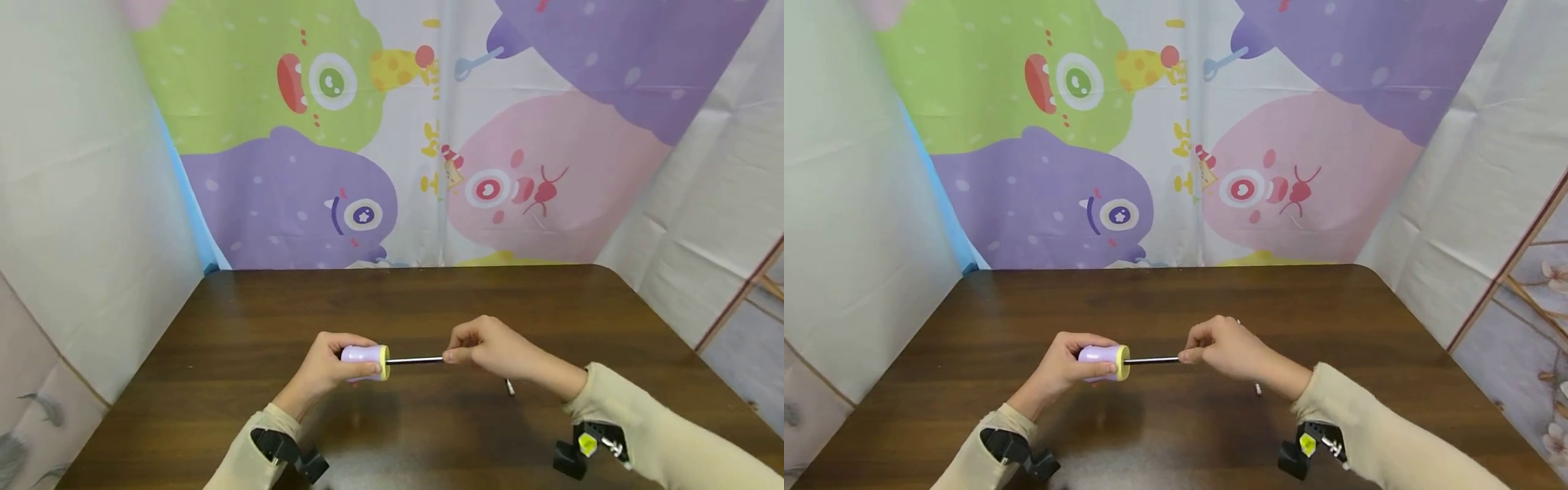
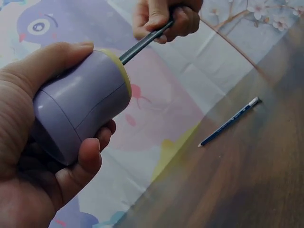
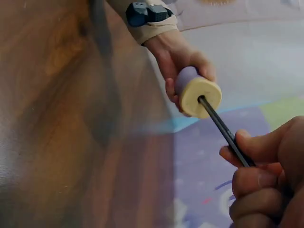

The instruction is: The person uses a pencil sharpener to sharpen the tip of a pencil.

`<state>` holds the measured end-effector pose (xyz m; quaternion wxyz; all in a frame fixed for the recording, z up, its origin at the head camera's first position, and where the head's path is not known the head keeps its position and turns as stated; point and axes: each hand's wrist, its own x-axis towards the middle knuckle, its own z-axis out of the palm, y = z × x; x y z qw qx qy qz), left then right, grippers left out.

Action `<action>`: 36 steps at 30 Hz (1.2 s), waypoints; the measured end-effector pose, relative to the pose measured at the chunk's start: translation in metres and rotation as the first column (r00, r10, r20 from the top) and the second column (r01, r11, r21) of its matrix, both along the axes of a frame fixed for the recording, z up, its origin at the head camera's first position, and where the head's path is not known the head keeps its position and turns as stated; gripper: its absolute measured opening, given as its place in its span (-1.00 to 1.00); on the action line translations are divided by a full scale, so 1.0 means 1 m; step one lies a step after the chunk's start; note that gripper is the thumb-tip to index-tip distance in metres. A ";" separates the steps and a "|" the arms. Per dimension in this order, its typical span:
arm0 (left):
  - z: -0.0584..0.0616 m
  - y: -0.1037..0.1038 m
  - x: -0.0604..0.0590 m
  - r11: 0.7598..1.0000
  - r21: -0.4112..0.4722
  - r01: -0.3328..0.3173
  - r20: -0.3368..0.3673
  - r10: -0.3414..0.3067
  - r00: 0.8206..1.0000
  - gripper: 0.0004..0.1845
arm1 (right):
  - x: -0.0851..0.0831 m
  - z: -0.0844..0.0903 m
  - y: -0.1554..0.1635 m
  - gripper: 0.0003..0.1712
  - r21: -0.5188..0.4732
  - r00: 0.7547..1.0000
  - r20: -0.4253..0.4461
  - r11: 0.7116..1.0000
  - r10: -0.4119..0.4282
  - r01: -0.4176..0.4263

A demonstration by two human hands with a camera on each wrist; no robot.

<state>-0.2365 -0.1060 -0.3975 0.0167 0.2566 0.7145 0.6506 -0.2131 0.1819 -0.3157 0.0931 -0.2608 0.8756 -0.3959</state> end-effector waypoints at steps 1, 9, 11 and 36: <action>0.000 0.001 0.000 1.000 0.001 0.001 0.000 -0.001 1.000 -0.65 | -0.003 0.002 0.001 -0.77 -0.025 0.994 0.107 1.000 0.009 -0.006; 0.001 0.004 0.002 0.999 -0.033 0.008 0.003 -0.008 1.000 -0.64 | -0.023 0.005 0.011 -0.75 -0.037 0.748 0.664 0.998 -0.018 0.057; 0.001 0.004 0.002 0.999 -0.035 0.018 -0.002 -0.018 1.000 -0.64 | -0.024 0.003 0.013 -0.74 -0.042 0.720 0.694 0.998 -0.006 0.049; 0.001 0.000 -0.001 0.998 -0.008 0.065 0.004 -0.065 0.998 -0.64 | -0.019 -0.050 0.032 -0.66 0.364 -0.172 -0.919 0.931 0.354 -0.031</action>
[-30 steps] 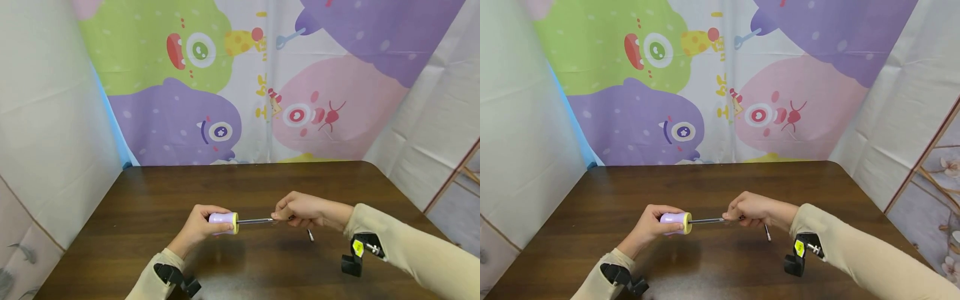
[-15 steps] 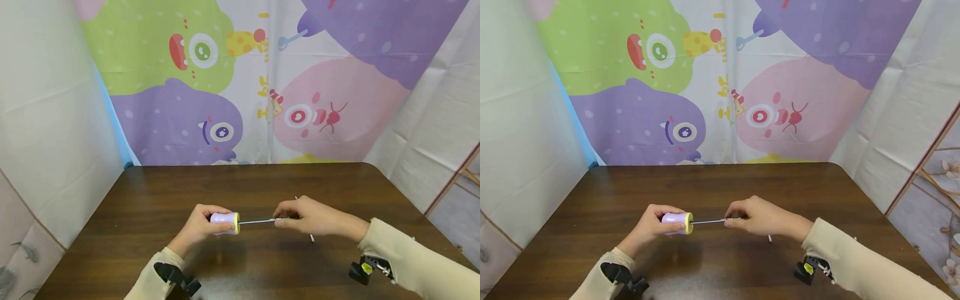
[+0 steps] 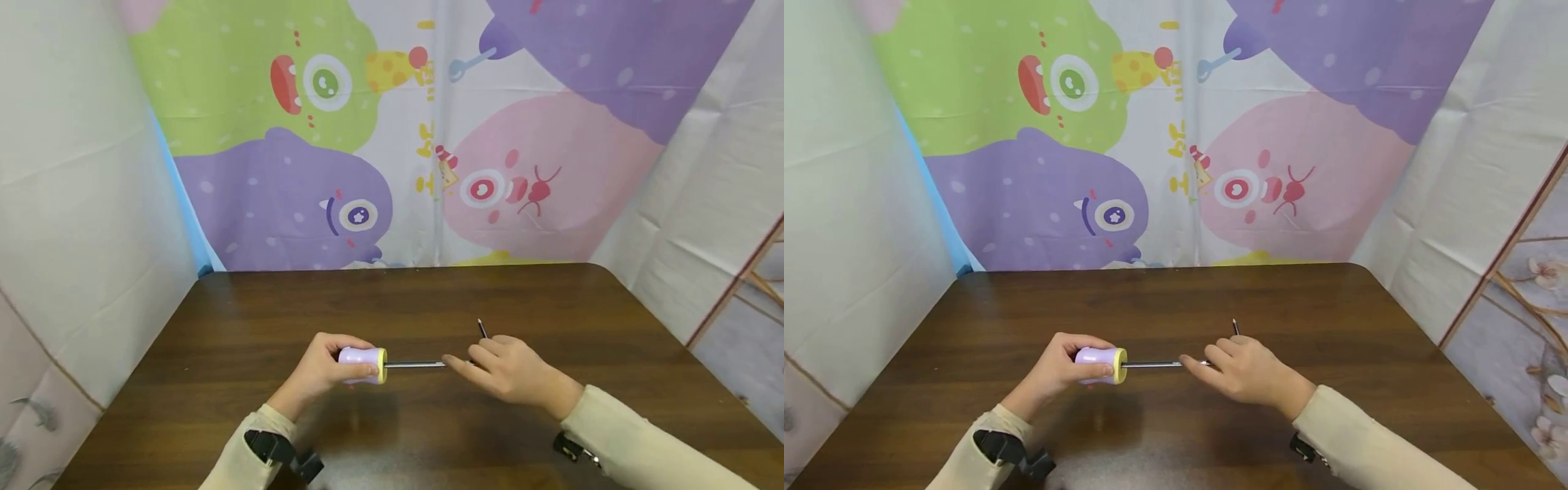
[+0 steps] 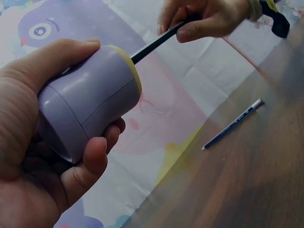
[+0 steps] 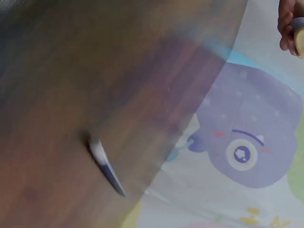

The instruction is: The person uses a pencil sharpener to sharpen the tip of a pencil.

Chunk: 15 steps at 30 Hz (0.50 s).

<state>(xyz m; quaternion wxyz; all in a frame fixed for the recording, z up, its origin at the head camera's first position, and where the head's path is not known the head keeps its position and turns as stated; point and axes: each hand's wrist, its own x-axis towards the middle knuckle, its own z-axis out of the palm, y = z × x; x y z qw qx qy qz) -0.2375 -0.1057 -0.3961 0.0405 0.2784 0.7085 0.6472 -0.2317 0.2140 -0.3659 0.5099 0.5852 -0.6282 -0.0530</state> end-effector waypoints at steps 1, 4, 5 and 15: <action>0.000 0.000 0.000 1.000 0.003 0.001 0.002 -0.001 1.000 -0.64 | -0.003 -0.001 -0.004 -0.70 -0.032 0.999 -0.029 0.999 0.038 -0.039; 0.000 -0.001 0.001 1.000 0.019 -0.003 0.010 0.003 1.000 -0.65 | -0.006 -0.002 -0.014 -0.72 -0.120 0.992 -0.085 0.987 0.094 -0.104; 0.000 -0.002 0.001 1.000 0.023 -0.008 0.014 0.008 1.000 -0.65 | -0.007 -0.002 -0.017 -0.70 -0.146 0.991 -0.088 0.983 0.100 -0.112; 0.007 -0.008 0.001 0.994 0.027 -0.108 0.040 0.106 0.994 -0.66 | 0.011 0.001 -0.035 -0.81 -0.253 0.678 0.733 0.948 0.056 0.195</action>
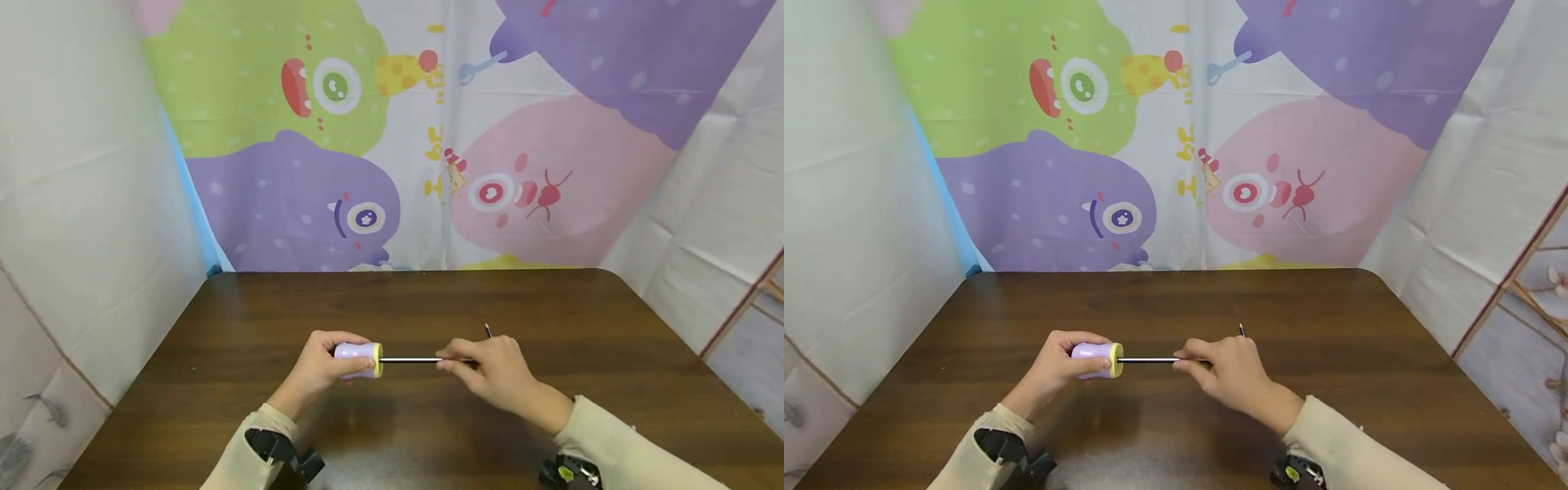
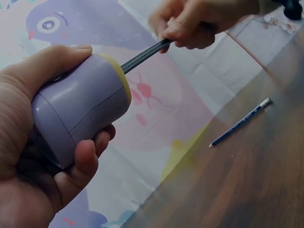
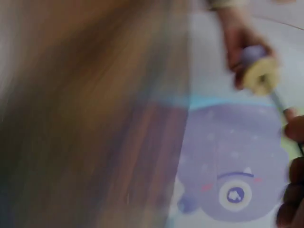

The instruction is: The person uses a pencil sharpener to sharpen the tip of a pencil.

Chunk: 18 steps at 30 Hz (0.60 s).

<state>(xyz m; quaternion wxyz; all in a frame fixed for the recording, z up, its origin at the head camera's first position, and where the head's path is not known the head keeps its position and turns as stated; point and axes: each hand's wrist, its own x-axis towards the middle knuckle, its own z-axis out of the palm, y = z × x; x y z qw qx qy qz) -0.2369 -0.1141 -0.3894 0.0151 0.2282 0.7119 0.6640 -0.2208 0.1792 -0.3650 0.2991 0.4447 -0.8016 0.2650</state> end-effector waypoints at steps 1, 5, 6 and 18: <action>0.000 0.000 0.000 1.000 0.002 -0.004 0.000 0.004 1.000 -0.66 | 0.003 0.005 0.000 -0.85 -0.002 0.987 0.161 1.000 -0.022 0.023; 0.000 0.002 0.001 1.000 0.015 0.004 -0.012 -0.004 1.000 -0.66 | 0.005 0.028 0.001 -0.89 0.042 0.747 0.659 0.996 -0.085 0.077; 0.000 0.002 0.001 1.000 0.014 0.007 -0.015 -0.007 1.000 -0.66 | 0.003 0.032 0.001 -0.87 0.033 0.666 0.743 0.998 -0.066 0.062; -0.004 0.007 0.002 0.999 -0.046 -0.007 -0.044 0.005 0.999 -0.67 | -0.014 0.038 0.014 -0.68 -0.004 -0.108 0.994 0.999 0.008 0.040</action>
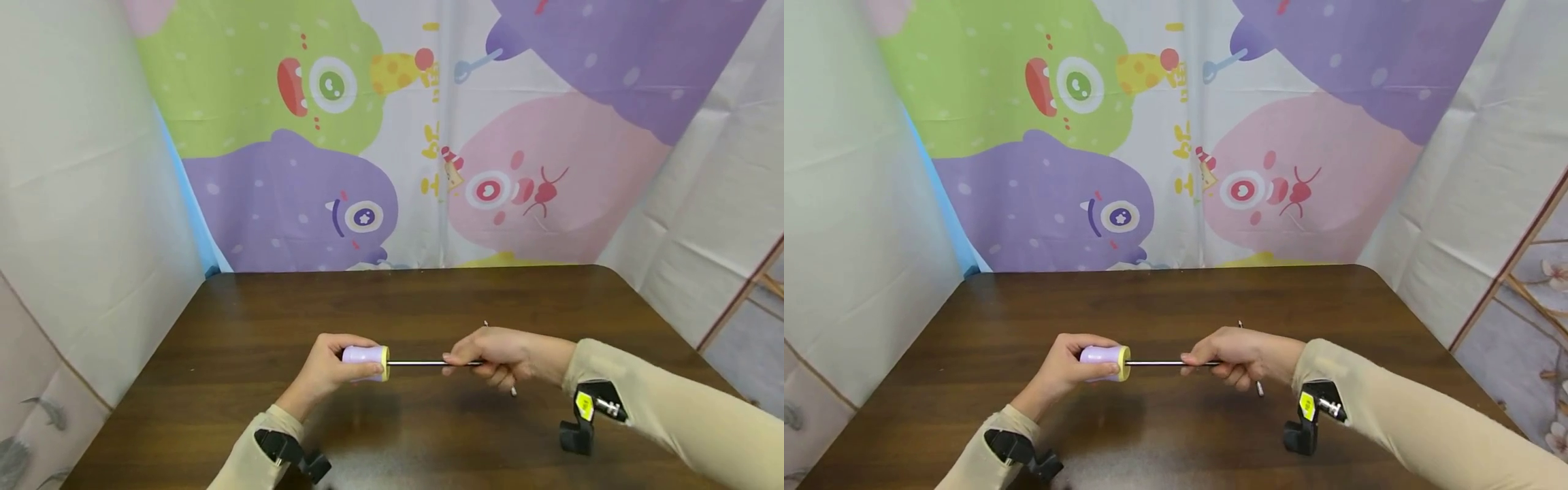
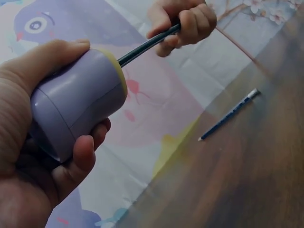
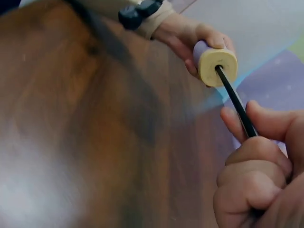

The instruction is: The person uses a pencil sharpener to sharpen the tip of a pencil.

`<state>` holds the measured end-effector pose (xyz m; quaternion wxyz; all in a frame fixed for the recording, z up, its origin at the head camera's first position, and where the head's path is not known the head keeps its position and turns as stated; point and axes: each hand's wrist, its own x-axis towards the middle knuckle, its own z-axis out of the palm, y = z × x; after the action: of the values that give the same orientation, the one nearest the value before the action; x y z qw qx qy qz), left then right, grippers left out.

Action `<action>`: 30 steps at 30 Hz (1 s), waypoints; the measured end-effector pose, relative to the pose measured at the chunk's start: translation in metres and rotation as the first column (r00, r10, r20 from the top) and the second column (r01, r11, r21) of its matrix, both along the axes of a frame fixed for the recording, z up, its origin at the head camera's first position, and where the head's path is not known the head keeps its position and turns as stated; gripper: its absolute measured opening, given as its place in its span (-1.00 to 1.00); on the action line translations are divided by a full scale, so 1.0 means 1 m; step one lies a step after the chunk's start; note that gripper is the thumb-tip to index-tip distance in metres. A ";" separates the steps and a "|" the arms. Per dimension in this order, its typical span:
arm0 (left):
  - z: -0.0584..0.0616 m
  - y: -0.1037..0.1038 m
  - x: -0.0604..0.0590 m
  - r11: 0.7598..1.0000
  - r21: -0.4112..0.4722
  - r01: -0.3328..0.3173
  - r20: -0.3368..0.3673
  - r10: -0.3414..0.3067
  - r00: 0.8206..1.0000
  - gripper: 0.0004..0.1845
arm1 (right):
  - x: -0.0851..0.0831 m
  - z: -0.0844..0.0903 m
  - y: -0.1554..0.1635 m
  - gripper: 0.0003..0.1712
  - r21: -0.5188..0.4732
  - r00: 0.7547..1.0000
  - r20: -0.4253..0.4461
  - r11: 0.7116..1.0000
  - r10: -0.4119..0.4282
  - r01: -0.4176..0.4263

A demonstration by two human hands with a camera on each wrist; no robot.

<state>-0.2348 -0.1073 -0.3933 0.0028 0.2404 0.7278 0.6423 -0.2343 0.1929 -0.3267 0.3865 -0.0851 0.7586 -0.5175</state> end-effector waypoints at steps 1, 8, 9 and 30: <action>0.000 0.000 0.000 1.000 -0.002 -0.003 0.003 0.003 1.000 -0.67 | 0.000 0.001 0.000 -0.67 0.008 0.997 -0.074 1.000 0.009 -0.009; 0.001 -0.003 -0.001 0.998 0.059 0.016 0.010 -0.017 1.000 -0.64 | 0.008 -0.006 0.005 -0.76 0.316 0.098 -0.940 0.942 0.327 -0.115; 0.001 -0.002 0.000 0.997 0.069 0.023 0.013 -0.024 1.000 -0.64 | 0.009 -0.008 0.006 -0.75 0.382 -0.145 -0.918 0.921 0.369 -0.074; 0.005 0.005 0.006 0.996 0.088 -0.023 0.093 0.015 0.996 -0.64 | 0.001 -0.036 -0.011 -0.75 0.083 -0.881 -0.438 0.984 0.180 0.159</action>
<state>-0.2289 -0.1023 -0.3887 0.0198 0.2034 0.6997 0.6846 -0.2337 0.1814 -0.3623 -0.6284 -0.5044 0.5909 0.0395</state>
